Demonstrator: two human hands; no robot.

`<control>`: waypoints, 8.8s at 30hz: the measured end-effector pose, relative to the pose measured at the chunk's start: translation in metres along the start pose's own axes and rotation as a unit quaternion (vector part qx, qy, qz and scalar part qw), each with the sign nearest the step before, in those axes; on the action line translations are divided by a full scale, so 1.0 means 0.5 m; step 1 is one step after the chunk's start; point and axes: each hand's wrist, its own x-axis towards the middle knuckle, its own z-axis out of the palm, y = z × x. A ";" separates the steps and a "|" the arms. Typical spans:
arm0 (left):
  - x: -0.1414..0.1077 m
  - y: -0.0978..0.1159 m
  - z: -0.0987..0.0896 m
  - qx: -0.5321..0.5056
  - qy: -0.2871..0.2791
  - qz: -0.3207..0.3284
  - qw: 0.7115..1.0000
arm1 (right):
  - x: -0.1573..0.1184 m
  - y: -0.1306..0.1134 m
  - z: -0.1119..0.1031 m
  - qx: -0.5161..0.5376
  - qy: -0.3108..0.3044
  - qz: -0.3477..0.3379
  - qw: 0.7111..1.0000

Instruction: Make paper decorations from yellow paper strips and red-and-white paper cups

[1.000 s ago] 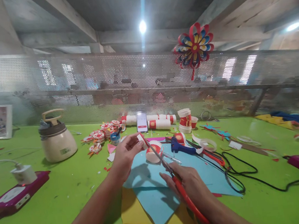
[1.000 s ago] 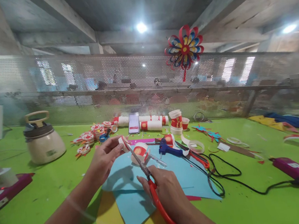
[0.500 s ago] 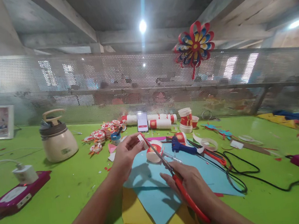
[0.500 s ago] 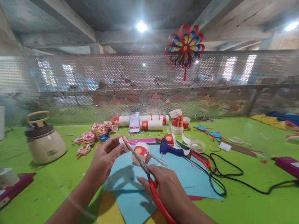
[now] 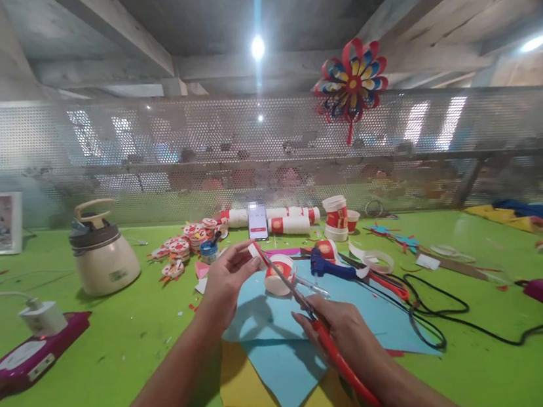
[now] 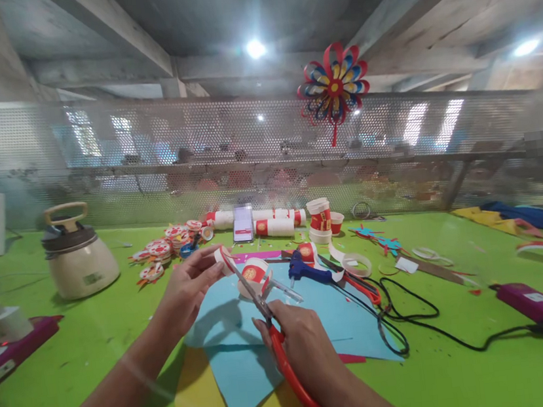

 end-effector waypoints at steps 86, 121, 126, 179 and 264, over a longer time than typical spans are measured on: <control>0.000 0.009 0.004 -0.011 0.027 -0.014 0.999 | 0.007 0.009 -0.017 0.018 -0.062 0.015 0.998; -0.001 0.005 0.010 -0.109 -0.008 -0.038 0.993 | 0.006 0.001 -0.021 0.069 -0.067 0.018 0.995; -0.001 0.007 0.008 -0.106 -0.011 -0.039 0.994 | 0.009 0.010 -0.027 0.090 -0.083 -0.011 0.992; 0.006 0.002 0.009 -0.106 0.018 -0.031 0.994 | 0.005 -0.014 -0.022 -0.013 -0.065 0.024 0.998; 0.006 -0.001 -0.002 -0.133 0.003 -0.071 0.989 | 0.002 -0.005 -0.021 0.019 -0.081 0.060 0.995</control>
